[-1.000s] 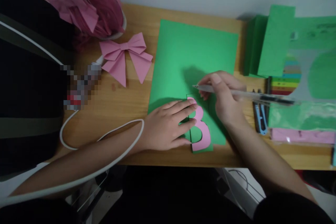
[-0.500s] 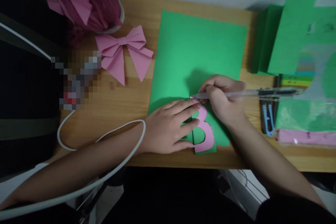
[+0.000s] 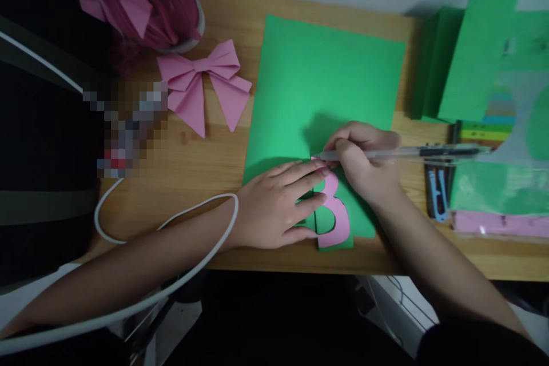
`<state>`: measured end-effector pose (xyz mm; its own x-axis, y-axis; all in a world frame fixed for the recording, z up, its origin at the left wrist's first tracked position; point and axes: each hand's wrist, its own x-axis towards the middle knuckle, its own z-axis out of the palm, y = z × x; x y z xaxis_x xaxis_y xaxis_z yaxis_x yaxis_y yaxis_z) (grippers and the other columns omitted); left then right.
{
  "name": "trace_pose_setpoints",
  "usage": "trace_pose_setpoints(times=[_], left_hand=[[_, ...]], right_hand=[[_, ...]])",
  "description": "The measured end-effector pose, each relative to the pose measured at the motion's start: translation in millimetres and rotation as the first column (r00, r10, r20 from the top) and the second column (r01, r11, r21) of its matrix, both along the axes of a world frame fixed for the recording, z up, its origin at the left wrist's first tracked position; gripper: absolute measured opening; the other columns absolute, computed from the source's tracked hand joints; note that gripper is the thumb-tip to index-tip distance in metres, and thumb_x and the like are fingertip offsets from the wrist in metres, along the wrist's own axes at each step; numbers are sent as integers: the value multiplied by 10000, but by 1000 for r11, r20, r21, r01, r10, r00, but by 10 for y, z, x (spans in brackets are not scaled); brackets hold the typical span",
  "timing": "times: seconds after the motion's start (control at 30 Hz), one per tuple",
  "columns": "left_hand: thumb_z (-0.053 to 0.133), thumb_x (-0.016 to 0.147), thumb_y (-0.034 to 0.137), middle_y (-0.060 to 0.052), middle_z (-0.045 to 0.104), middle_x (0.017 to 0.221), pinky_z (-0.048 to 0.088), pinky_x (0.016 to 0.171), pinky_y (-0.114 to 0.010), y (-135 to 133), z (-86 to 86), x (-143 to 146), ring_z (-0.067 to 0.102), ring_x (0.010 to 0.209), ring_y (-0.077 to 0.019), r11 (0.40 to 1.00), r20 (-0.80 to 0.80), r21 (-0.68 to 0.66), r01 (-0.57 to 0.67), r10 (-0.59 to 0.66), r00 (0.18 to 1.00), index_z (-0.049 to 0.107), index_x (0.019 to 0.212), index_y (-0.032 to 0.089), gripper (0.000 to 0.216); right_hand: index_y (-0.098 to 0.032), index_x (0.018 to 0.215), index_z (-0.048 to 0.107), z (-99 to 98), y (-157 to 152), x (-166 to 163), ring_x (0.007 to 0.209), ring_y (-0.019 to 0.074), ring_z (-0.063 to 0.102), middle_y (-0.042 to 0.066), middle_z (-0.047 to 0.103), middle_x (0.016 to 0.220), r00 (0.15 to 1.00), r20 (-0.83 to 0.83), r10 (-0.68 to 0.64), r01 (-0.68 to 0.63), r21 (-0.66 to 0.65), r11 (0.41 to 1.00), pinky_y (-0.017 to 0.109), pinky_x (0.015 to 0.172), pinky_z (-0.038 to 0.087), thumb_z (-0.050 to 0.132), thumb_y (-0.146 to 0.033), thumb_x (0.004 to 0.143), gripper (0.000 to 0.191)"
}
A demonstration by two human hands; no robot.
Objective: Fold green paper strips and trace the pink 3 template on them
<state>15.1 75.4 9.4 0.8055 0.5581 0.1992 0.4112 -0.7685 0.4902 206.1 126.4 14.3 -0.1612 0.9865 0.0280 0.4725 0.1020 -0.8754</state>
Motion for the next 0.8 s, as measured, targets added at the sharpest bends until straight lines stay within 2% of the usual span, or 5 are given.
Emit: trace_pose_setpoints(times=[0.4, 0.8], left_hand=[[604, 936, 476, -201, 550, 1444, 430, 1109, -492, -3, 7, 13, 458, 1404, -335, 1000, -24, -10, -11, 10, 1000, 664, 1243, 129, 467], [625, 928, 442, -210, 560, 1431, 438, 1105, -493, -10, 26, 10, 475, 1389, -345, 1000, 2, -16, -20, 20, 1000, 676, 1223, 113, 445]], right_hand=[[-212, 567, 594, 1, -1, -5, 451, 119, 525, -21, 589, 491, 1000, 20, -13, 13, -8, 1000, 259, 451, 384, 489, -196, 724, 190], [-220, 583, 605, -44, -12, 35, 469, 120, 518, -23, 592, 518, 1000, -25, -6, 7, 36, 999, 266, 468, 390, 486, -150, 730, 201]])
